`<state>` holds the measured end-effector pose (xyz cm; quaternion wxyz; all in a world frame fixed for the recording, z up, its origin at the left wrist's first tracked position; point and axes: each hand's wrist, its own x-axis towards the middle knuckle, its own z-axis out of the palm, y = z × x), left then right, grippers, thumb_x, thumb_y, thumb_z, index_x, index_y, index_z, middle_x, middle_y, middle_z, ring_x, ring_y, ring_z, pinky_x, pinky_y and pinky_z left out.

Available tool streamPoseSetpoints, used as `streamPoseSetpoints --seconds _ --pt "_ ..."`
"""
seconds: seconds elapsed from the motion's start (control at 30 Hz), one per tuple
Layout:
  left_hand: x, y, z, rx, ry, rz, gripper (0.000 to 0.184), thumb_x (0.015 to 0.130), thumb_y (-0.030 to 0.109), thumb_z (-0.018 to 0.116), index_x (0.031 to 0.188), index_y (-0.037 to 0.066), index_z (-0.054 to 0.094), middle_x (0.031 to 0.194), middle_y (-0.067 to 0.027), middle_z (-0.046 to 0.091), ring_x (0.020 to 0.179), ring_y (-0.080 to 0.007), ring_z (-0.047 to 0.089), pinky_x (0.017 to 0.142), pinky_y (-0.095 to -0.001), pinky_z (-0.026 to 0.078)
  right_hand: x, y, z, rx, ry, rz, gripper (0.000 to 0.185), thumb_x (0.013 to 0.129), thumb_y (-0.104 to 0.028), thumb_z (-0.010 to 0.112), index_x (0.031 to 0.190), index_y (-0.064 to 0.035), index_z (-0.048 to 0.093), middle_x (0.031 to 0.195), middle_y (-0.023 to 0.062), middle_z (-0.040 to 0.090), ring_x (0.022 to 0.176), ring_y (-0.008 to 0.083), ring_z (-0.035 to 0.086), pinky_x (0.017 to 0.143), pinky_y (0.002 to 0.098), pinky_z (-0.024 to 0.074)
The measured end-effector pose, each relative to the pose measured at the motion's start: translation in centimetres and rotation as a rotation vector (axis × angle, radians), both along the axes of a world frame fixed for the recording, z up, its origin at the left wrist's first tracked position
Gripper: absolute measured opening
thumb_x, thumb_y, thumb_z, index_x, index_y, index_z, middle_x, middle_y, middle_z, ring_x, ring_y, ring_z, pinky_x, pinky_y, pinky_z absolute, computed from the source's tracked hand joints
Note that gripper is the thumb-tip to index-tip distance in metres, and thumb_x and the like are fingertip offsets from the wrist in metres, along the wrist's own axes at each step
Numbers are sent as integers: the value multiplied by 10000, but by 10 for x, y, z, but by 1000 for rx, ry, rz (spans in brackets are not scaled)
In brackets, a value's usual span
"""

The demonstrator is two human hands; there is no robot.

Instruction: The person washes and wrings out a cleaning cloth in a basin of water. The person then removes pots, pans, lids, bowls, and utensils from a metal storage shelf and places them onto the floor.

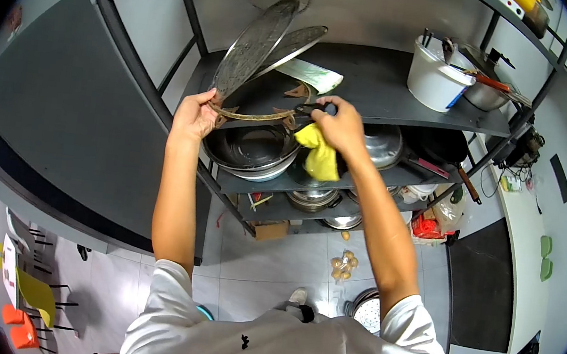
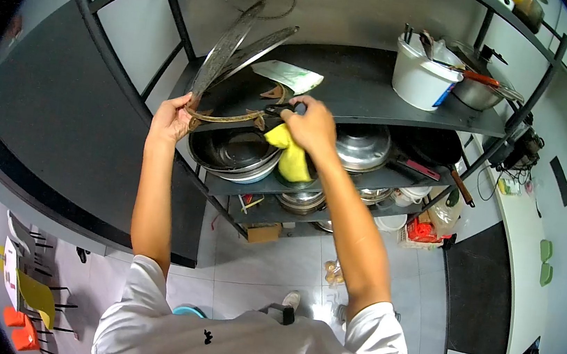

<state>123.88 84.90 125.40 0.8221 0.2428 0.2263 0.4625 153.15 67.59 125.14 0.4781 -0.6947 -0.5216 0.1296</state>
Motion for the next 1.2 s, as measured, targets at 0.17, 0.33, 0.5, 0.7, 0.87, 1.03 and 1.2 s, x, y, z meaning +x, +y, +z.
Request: streamPoseSetpoints --seconds 0.17,0.33,0.5,0.7,0.87,1.03,1.2 --pt "-5 3 -7 1 7 14 84 957 -27 548 1023 -65 583 903 -155 690 768 -240 707 717 -339 608 24 53 20 -363 -484 162 598 763 -402 721 1297 -136 684 1530 218 440 1334 376 511 1106 409 422" --pt "-9 -2 -8 10 -32 -39 114 962 -24 541 1053 -88 567 912 -161 675 787 -251 702 763 -355 604 45 54 5 -122 -354 44 716 779 -365 711 1346 53 587 1498 227 480 1332 381 522 1116 374 402" --pt "-14 1 -21 1 -77 -77 117 967 -27 528 1055 -90 572 961 -179 683 865 -260 708 843 -373 595 83 23 -30 172 275 -128 645 765 -233 726 1313 86 608 1228 231 658 1085 278 655 959 311 478" --pt "-14 -1 -26 0 -21 -56 131 976 -17 518 1062 -96 577 990 -193 691 888 -279 713 862 -391 601 117 -7 -37 384 874 -1 446 881 -90 652 1299 48 583 957 83 701 798 154 669 716 253 512" --pt "-13 1 -34 -19 -32 -21 136 986 -24 511 1081 -109 559 980 -186 690 834 -262 714 821 -359 617 145 -10 -32 402 740 -72 497 861 -129 651 1299 88 560 1022 136 694 882 192 678 766 277 517" --pt "-11 -8 -37 50 35 16 136 986 -32 512 1097 -103 550 1036 -190 674 900 -256 706 850 -346 615 135 -12 -14 -79 -228 -489 724 798 -365 729 1395 -14 520 1318 235 628 1211 392 607 1028 453 464" --pt "-15 -6 -45 91 91 17 112 971 -42 533 1080 -51 559 1036 -155 654 900 -224 678 853 -326 597 124 -16 -22 -23 -375 -421 477 774 -352 728 1153 -63 708 1319 218 625 1119 404 648 962 439 508"
